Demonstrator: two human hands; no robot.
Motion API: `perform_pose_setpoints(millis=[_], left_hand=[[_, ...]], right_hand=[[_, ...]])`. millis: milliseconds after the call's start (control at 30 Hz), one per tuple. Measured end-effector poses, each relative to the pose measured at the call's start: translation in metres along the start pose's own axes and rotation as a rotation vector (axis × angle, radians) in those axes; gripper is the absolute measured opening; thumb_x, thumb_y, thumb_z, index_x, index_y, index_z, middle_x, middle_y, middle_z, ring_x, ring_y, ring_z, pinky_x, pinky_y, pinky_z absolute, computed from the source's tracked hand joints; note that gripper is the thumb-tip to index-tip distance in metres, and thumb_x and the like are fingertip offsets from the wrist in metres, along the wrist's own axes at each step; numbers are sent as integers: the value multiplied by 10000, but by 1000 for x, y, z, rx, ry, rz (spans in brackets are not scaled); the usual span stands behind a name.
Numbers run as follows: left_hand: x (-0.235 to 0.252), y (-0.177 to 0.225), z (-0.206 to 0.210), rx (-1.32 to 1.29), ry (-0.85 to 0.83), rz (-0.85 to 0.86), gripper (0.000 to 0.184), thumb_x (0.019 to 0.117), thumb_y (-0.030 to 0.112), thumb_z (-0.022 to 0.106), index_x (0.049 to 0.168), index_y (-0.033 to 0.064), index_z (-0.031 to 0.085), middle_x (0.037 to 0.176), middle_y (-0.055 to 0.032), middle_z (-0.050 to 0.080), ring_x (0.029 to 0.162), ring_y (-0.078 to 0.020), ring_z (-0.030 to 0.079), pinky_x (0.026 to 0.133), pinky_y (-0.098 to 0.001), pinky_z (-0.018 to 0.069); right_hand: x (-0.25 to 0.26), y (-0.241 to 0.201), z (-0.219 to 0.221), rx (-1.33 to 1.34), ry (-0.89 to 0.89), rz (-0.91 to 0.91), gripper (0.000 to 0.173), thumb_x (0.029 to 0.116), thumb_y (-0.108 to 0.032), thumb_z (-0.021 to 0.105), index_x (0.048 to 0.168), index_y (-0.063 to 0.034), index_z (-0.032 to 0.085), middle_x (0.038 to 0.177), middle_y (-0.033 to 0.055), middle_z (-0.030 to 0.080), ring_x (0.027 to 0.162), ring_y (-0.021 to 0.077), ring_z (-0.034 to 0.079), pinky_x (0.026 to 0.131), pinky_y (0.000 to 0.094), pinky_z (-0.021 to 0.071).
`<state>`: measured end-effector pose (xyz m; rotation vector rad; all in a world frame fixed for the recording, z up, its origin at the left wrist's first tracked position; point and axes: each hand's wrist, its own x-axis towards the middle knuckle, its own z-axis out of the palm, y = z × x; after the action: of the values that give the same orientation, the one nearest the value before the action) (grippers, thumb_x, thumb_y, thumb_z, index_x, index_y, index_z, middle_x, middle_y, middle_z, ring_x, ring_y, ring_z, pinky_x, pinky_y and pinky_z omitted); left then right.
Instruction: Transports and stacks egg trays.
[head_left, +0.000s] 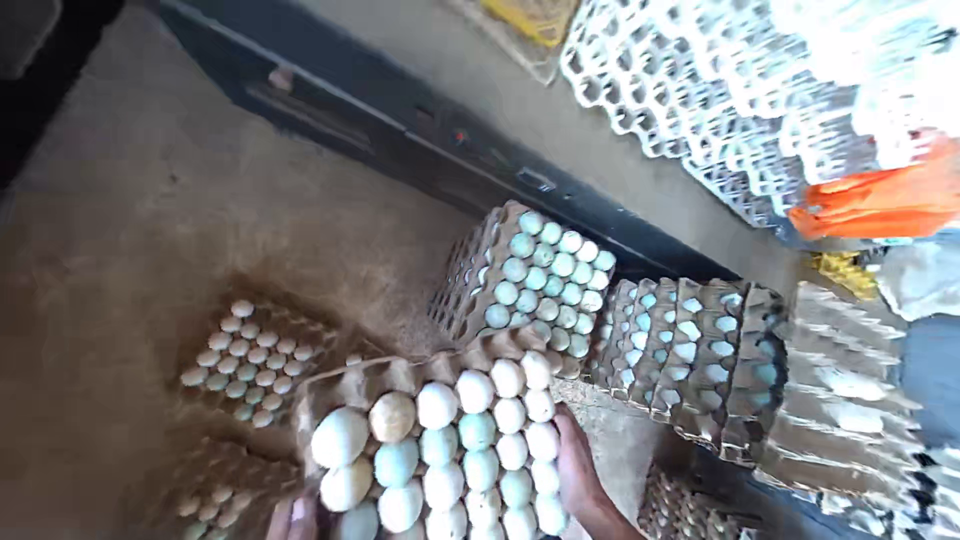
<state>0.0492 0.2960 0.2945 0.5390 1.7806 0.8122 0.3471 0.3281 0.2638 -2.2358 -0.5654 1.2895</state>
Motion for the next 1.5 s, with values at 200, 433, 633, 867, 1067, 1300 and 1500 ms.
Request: perform_pose_setpoints(millis=[200, 433, 633, 867, 1067, 1300, 1500], left_hand=[[70, 86, 132, 148, -173, 66, 475, 1094, 336, 289, 1223, 19, 619, 1108, -52, 649, 1046, -61, 608, 952, -320, 508], [145, 135, 241, 370, -325, 66, 568, 1118, 392, 224, 1383, 28, 569, 1364, -180, 592, 1292, -239, 538, 1088, -490, 401], [177, 132, 285, 414, -327, -12, 584, 1121, 435, 215, 1407, 53, 552, 1375, -183, 588, 1294, -249, 542, 1085, -500, 404], [187, 113, 292, 387, -314, -23, 574, 1125, 393, 213, 1437, 22, 519, 1405, -175, 567, 1308, -207, 526, 1115, -440, 389], [193, 100, 290, 464, -307, -18, 565, 1123, 414, 235, 1440, 57, 537, 1377, -197, 593, 1302, -258, 545, 1100, -509, 396], [194, 92, 282, 433, -333, -7, 546, 1120, 438, 257, 1413, 88, 556, 1346, -206, 608, 1257, -309, 574, 1050, -559, 435], [181, 50, 219, 146, -212, 31, 476, 1122, 363, 259, 1384, 72, 530, 1245, -116, 608, 1106, -192, 611, 925, -408, 503]], right_hand=[[67, -51, -70, 191, 242, 22, 460, 1100, -332, 318, 1250, -32, 632, 1150, 123, 670, 1074, 188, 650, 935, 420, 552], [156, -61, -94, 246, 345, 61, 479, 1116, -340, 291, 1272, -32, 623, 1209, 144, 651, 1143, 215, 627, 977, 453, 524], [193, -54, -91, 248, 364, 141, 476, 1117, -345, 301, 1290, -31, 614, 1245, 162, 638, 1178, 237, 604, 996, 475, 497], [209, -41, -92, 172, 318, 156, 496, 1122, -332, 284, 1325, -14, 607, 1322, 176, 615, 1253, 239, 570, 1062, 468, 456], [216, -36, -91, 203, 312, 177, 485, 1120, -328, 292, 1268, -21, 638, 1259, 165, 640, 1197, 231, 597, 1022, 462, 478], [228, -25, -98, 327, 243, 145, 514, 1124, -374, 281, 1384, -34, 567, 1351, 166, 610, 1257, 231, 582, 1052, 459, 488], [194, -2, -111, 115, 346, 3, 522, 1104, -339, 323, 1459, 23, 450, 1377, 231, 569, 1229, 295, 585, 1010, 465, 498]])
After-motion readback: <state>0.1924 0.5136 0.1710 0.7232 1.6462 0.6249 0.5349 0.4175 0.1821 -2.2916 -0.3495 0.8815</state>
